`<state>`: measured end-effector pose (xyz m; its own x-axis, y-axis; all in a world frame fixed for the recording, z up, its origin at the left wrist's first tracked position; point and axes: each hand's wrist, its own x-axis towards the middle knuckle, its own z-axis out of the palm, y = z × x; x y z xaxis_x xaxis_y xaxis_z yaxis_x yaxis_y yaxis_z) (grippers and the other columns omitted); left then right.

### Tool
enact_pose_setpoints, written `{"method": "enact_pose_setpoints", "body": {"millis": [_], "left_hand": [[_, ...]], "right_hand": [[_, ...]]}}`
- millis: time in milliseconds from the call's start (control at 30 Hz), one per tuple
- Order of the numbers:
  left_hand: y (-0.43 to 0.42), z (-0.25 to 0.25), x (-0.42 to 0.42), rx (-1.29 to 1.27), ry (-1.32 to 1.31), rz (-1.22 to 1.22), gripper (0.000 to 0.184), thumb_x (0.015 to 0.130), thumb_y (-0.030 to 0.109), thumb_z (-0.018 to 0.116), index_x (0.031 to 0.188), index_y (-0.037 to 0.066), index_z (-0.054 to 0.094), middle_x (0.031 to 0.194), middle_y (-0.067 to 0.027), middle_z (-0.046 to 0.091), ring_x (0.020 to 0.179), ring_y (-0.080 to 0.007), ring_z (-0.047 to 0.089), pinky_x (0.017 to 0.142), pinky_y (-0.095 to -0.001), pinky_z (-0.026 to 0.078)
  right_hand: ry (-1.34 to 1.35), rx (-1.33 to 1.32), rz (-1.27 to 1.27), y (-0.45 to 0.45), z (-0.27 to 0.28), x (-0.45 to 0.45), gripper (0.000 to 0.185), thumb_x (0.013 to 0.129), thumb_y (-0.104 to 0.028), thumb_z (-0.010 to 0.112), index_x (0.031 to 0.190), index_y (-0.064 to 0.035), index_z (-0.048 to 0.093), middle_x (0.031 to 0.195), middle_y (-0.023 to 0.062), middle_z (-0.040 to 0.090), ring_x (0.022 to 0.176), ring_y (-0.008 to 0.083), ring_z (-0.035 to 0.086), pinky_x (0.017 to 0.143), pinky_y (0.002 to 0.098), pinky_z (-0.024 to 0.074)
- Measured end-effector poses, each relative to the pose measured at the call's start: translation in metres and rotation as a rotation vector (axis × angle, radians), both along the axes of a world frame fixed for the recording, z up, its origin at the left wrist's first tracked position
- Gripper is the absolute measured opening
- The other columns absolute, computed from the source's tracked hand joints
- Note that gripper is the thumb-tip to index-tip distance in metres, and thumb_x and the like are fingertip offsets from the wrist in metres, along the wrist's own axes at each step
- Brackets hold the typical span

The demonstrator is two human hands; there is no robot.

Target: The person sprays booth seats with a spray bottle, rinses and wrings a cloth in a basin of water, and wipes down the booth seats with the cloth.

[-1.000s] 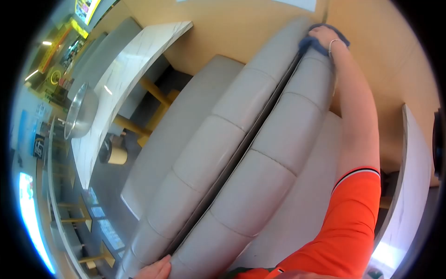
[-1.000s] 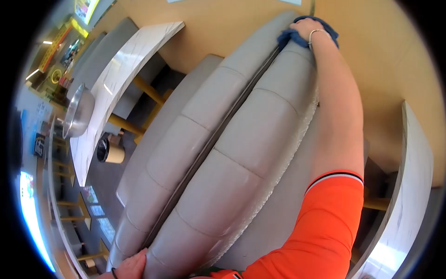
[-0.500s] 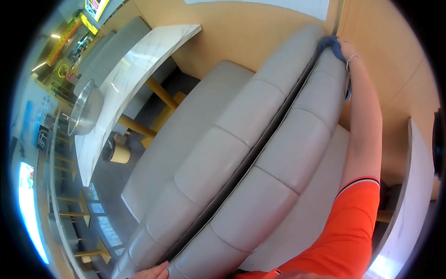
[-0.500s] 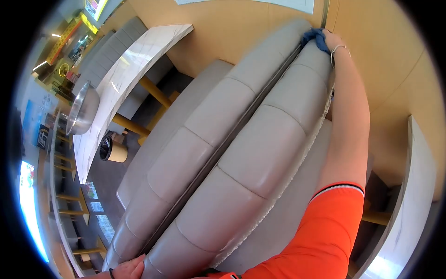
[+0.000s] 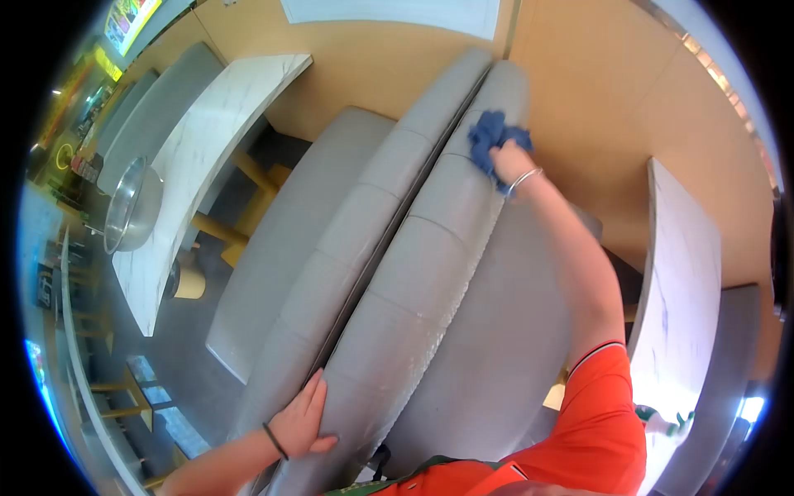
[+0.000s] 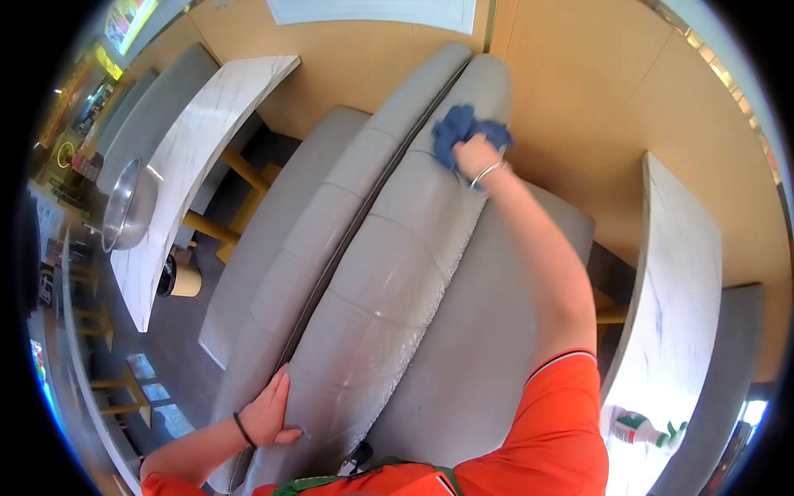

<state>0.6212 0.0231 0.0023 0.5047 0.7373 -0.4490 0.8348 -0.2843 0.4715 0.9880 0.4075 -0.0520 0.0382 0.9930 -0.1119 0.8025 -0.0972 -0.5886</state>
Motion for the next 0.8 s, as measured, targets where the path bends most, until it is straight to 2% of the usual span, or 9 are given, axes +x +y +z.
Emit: {"method": "enact_pose_setpoints", "body": {"millis": [67, 133, 333, 433, 533, 600, 633, 700, 800], "left_hand": [[0.001, -0.005, -0.004, 0.024, -0.029, -0.030, 0.092, 0.068, 0.033, 0.067, 0.126, -0.017, 0.014, 0.135, -0.0339, 0.010, 0.123, -0.0440, 0.024, 0.102, -0.0381, 0.027], [0.002, -0.012, -0.007, 0.103, -0.062, -0.047, 0.094, 0.069, 0.032, 0.066, 0.128, -0.016, 0.009, 0.136, -0.0331, 0.008, 0.125, -0.0431, 0.021, 0.103, -0.0379, 0.024], [0.004, -0.013, -0.003, 0.154, -0.099, -0.007, 0.093, 0.071, 0.027, 0.064, 0.132, -0.010, 0.004, 0.137, -0.0309, 0.010, 0.126, -0.0405, 0.021, 0.104, -0.0369, 0.023], [0.003, -0.028, -0.004, 0.267, -0.182, -0.045, 0.094, 0.071, 0.026, 0.064, 0.132, -0.010, 0.003, 0.137, -0.0297, 0.012, 0.125, -0.0405, 0.022, 0.104, -0.0364, 0.023], [-0.002, -0.020, -0.002, 0.268, -0.211, 0.016, 0.088, 0.072, 0.025, 0.063, 0.133, -0.008, 0.009, 0.137, -0.0274, 0.015, 0.126, -0.0373, 0.025, 0.104, -0.0359, 0.024], [-0.003, -0.016, -0.008, 0.416, 0.060, -0.128, 0.078, 0.073, 0.023, 0.062, 0.132, -0.005, 0.019, 0.136, -0.0239, 0.024, 0.125, -0.0335, 0.028, 0.104, -0.0352, 0.025], [-0.016, 0.002, -0.014, 0.414, 0.054, -0.142, 0.078, 0.073, 0.023, 0.062, 0.132, -0.005, 0.019, 0.136, -0.0239, 0.024, 0.125, -0.0335, 0.028, 0.104, -0.0352, 0.025], [-0.046, 0.044, -0.040, 0.356, -0.142, -0.161, 0.068, 0.075, 0.022, 0.060, 0.130, -0.002, 0.029, 0.134, -0.0217, 0.031, 0.125, -0.0308, 0.029, 0.103, -0.0344, 0.026], [-0.103, 0.078, -0.097, 0.485, -0.278, -0.100, 0.060, 0.079, 0.027, 0.055, 0.129, 0.002, 0.033, 0.133, -0.0186, 0.034, 0.125, -0.0306, 0.030, 0.102, -0.0353, 0.027]], "right_hand": [[-0.061, -0.065, 0.174, -0.058, 0.031, -0.029, 0.059, 0.076, -0.028, 0.043, 0.107, 0.0215, 0.034, 0.102, 0.0382, 0.049, 0.095, 0.0432, 0.053, 0.086, 0.0380, 0.0418], [0.041, -0.128, 0.057, -0.094, 0.015, -0.054, 0.072, 0.073, -0.028, 0.049, 0.115, 0.0244, 0.021, 0.102, 0.0373, 0.050, 0.099, 0.0405, 0.053, 0.090, 0.0357, 0.0405], [-0.034, -0.310, 0.199, -0.248, 0.035, -0.136, 0.083, 0.074, -0.027, 0.049, 0.122, 0.0238, 0.005, 0.123, 0.0464, 0.019, 0.106, 0.0465, 0.046, 0.094, 0.0363, 0.0375], [-0.082, -0.327, 0.229, -0.319, 0.034, -0.174, 0.083, 0.075, -0.024, 0.049, 0.123, 0.0228, 0.001, 0.122, 0.0482, 0.017, 0.105, 0.0475, 0.046, 0.093, 0.0360, 0.0385], [-0.014, -0.340, 0.198, -0.388, 0.036, -0.202, 0.079, 0.077, -0.022, 0.046, 0.123, 0.0235, 0.002, 0.120, 0.0494, 0.017, 0.101, 0.0499, 0.047, 0.093, 0.0370, 0.0389], [0.048, -0.401, 0.193, -0.420, 0.032, -0.217, 0.075, 0.078, -0.022, 0.044, 0.121, 0.0244, 0.005, 0.119, 0.0493, 0.018, 0.098, 0.0501, 0.048, 0.090, 0.0396, 0.0411], [0.048, -0.404, 0.179, -0.447, 0.026, -0.228, 0.075, 0.078, -0.022, 0.044, 0.121, 0.0244, 0.005, 0.119, 0.0493, 0.018, 0.098, 0.0501, 0.048, 0.090, 0.0396, 0.0411], [-0.081, -0.334, 0.205, -0.502, 0.019, -0.262, 0.074, 0.078, -0.023, 0.044, 0.121, 0.0241, 0.007, 0.116, 0.0478, 0.024, 0.096, 0.0493, 0.050, 0.087, 0.0406, 0.0430], [-0.034, -0.363, 0.160, -0.572, 0.024, -0.296, 0.076, 0.077, -0.026, 0.045, 0.120, 0.0251, 0.009, 0.112, 0.0460, 0.030, 0.096, 0.0488, 0.050, 0.086, 0.0411, 0.0429]]}}
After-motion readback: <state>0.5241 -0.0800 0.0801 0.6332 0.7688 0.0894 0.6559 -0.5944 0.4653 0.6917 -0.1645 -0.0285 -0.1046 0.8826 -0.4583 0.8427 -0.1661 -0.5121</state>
